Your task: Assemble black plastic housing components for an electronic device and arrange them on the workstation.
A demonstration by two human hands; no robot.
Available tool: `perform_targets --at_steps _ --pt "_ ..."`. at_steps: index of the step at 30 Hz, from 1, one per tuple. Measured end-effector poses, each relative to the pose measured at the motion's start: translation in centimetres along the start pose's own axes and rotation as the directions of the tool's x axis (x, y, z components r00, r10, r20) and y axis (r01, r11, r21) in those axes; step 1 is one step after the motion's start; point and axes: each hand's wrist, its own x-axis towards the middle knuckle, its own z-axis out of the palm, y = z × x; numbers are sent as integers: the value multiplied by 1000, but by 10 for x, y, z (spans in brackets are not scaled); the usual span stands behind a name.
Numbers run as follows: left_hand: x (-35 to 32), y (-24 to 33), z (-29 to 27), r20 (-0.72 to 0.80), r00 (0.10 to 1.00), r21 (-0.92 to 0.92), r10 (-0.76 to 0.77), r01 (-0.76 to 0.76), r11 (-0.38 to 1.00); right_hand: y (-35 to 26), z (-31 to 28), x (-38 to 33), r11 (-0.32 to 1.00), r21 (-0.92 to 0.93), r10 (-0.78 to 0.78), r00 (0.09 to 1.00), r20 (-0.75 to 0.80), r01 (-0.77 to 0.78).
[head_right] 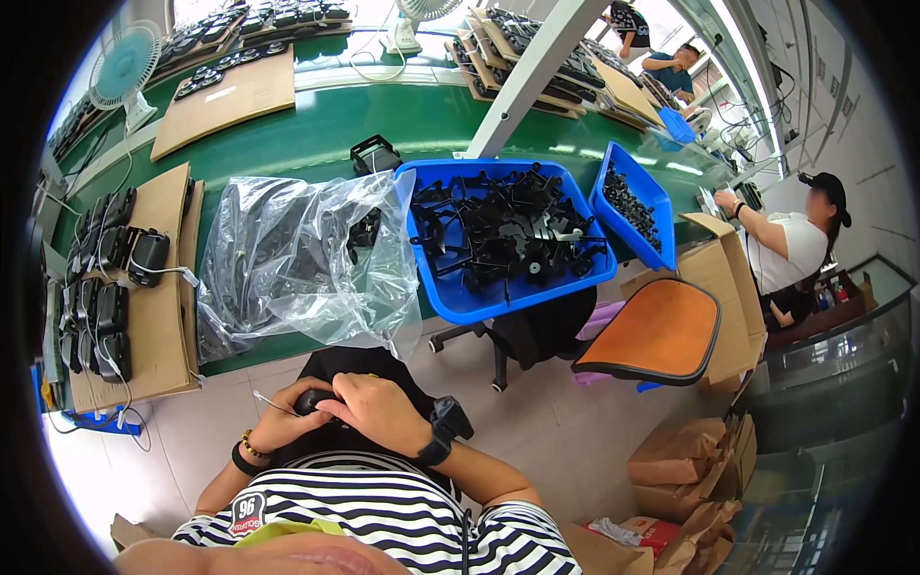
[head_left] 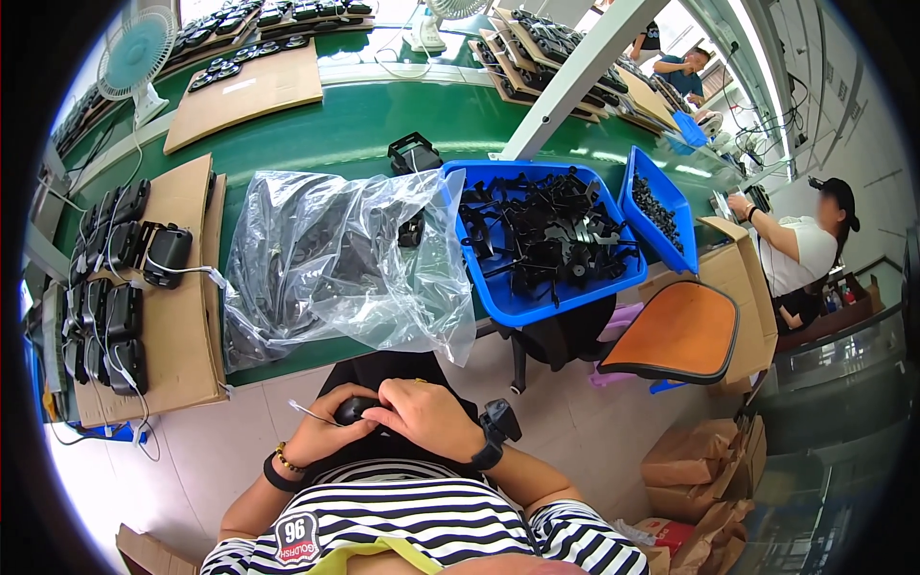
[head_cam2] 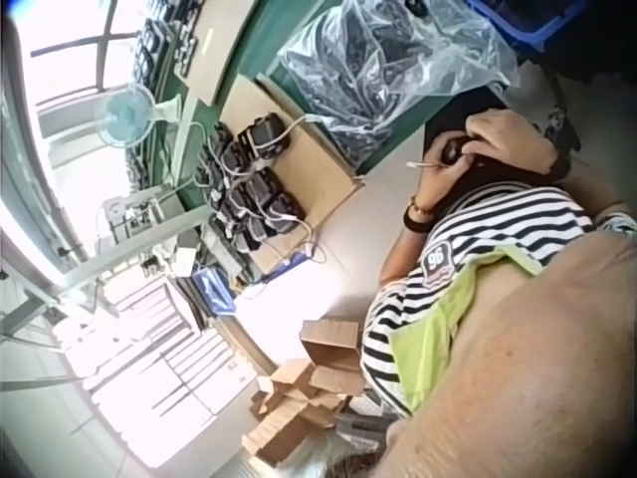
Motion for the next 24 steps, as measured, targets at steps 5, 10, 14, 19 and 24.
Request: perform_targets --at_steps 5,10,14,19,24 --pt "0 -3 0 -39 999 5 35 -35 999 -4 -6 4 998 8 -62 994 -85 63" --pt "0 -7 3 -22 999 -45 -48 47 998 -1 4 7 1000 13 -26 994 -102 28" --pt "0 -8 5 -4 1000 -54 -27 27 998 4 -8 7 991 121 -57 998 -41 61" --pt "1 -7 8 14 1000 -56 -11 12 998 3 -6 7 981 180 64 996 64 -75" --pt "-2 -11 5 37 999 -59 -21 24 998 6 -13 4 984 176 12 996 83 -26"
